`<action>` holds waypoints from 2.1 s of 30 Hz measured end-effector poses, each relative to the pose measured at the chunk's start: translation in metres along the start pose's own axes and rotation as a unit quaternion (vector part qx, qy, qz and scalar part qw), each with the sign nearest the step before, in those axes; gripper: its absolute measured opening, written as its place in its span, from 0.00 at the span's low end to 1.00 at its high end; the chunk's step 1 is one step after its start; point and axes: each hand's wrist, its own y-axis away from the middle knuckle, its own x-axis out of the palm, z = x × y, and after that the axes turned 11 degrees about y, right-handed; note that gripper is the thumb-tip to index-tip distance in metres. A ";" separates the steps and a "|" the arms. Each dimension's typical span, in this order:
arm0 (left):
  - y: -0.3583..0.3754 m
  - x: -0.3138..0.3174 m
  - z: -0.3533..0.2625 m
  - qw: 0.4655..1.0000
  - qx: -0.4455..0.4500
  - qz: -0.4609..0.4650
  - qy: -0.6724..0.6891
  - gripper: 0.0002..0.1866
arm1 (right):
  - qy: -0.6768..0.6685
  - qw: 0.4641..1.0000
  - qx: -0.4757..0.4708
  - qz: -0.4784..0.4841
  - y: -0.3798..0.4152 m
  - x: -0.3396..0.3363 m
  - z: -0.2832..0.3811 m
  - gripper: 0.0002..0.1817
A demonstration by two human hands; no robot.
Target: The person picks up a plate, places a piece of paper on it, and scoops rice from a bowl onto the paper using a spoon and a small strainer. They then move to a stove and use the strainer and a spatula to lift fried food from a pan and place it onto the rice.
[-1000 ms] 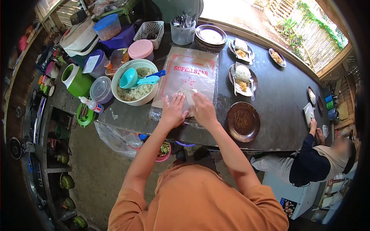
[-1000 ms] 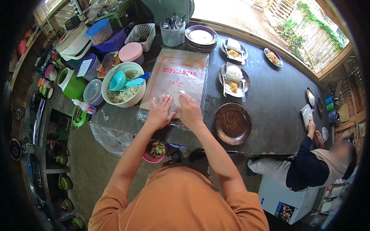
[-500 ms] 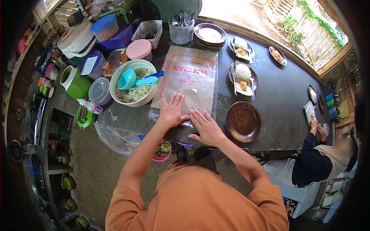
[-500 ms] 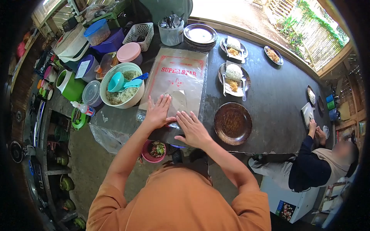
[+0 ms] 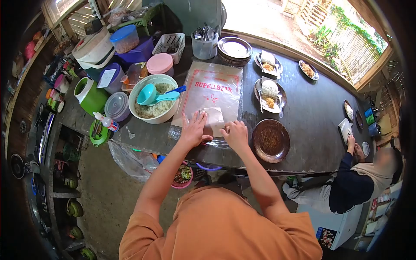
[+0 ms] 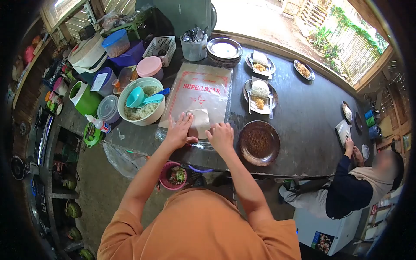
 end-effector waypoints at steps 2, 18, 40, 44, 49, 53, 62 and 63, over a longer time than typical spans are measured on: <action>0.005 0.005 0.000 0.999 0.016 -0.021 0.019 0.57 | -0.027 0.999 0.011 -0.014 0.001 0.012 0.004 0.16; 0.024 0.014 -0.014 0.974 -0.031 -0.186 0.126 0.58 | -0.152 0.985 0.047 -0.064 0.001 0.015 0.007 0.23; 0.019 -0.009 -0.040 0.768 -0.056 -0.268 0.579 0.42 | -0.302 0.935 -0.027 -0.181 -0.008 -0.045 0.012 0.05; 0.005 -0.019 -0.042 0.613 -0.058 -0.291 0.733 0.23 | -0.338 0.917 -0.016 -0.212 -0.011 -0.066 0.015 0.05; 0.010 -0.055 -0.059 0.579 0.003 -0.296 0.760 0.10 | -0.329 0.874 -0.103 -0.341 -0.006 -0.096 0.017 0.06; 0.020 -0.089 -0.078 0.465 0.000 -0.243 0.851 0.08 | -0.388 0.797 -0.174 -0.429 -0.002 -0.123 0.026 0.04; 0.010 -0.049 -0.057 0.688 0.028 -0.282 0.668 0.31 | -0.510 0.832 0.074 -0.202 -0.043 -0.065 0.010 0.08; 0.010 -0.043 -0.056 0.713 -0.002 -0.256 0.653 0.33 | -0.504 0.840 0.082 -0.182 -0.048 -0.051 0.007 0.10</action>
